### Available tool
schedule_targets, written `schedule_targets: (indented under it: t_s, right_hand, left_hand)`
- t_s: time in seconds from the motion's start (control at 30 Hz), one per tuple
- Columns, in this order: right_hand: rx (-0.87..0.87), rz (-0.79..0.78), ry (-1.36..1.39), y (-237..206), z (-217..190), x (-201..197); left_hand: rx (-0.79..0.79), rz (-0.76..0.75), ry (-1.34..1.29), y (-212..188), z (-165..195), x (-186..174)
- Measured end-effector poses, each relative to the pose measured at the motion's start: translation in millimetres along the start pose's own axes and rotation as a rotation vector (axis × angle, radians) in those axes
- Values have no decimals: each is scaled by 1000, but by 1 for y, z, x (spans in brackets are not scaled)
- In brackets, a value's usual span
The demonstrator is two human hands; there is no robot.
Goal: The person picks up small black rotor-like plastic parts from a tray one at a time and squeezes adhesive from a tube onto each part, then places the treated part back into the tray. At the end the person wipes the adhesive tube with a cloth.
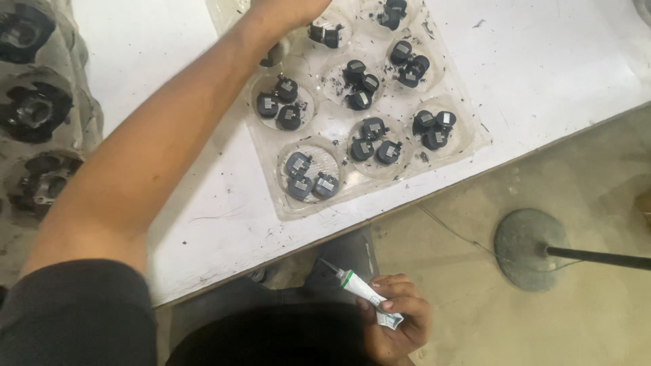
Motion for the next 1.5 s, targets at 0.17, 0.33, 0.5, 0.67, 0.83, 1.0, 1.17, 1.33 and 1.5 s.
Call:
schedule_targets:
  t_s: [0.17,0.33,0.5,0.67,0.83,1.0,1.17,1.33,1.5]
  right_hand:
    - [41,26,-68,-8,1,1]
    - [121,81,-42,-16,0,4]
    - [196,53,80,-21,-10,11]
    - [110,11,132,-24,-28,25]
    - [-9,-84,190,-25,-51,29]
    - [-121,-46,173,-27,-61,26]
    - [-221,-135,174,-23,-64,20]
    - [-278,-122,45,-18,-70,19]
    - [-187,-98,-76,-17,-77,17]
  left_hand:
    - [-213,-210,-552,-134,19,-38]
    - [-357,-273,-780,-288,27,-71]
    - [-243,-182,-1278,-390,20,-74]
    - [-213,32,-1102,-433,-2,-64]
    - [12,270,-785,-454,3,-54]
    - [73,281,-924,-457,8,-49]
    - [51,242,-1068,-456,5,-47]
    - [46,196,-1080,-461,4,-46]
    - [47,187,-1117,-457,10,-45]
Point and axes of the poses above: each hand's wrist, its own y-axis towards the middle knuckle, its own x-axis out of the palm, z = x × y, the point moved 2 cm from there along y, towards the middle knuckle, and after that the axes turned 12 degrees about -y, right-handed, at the moved point
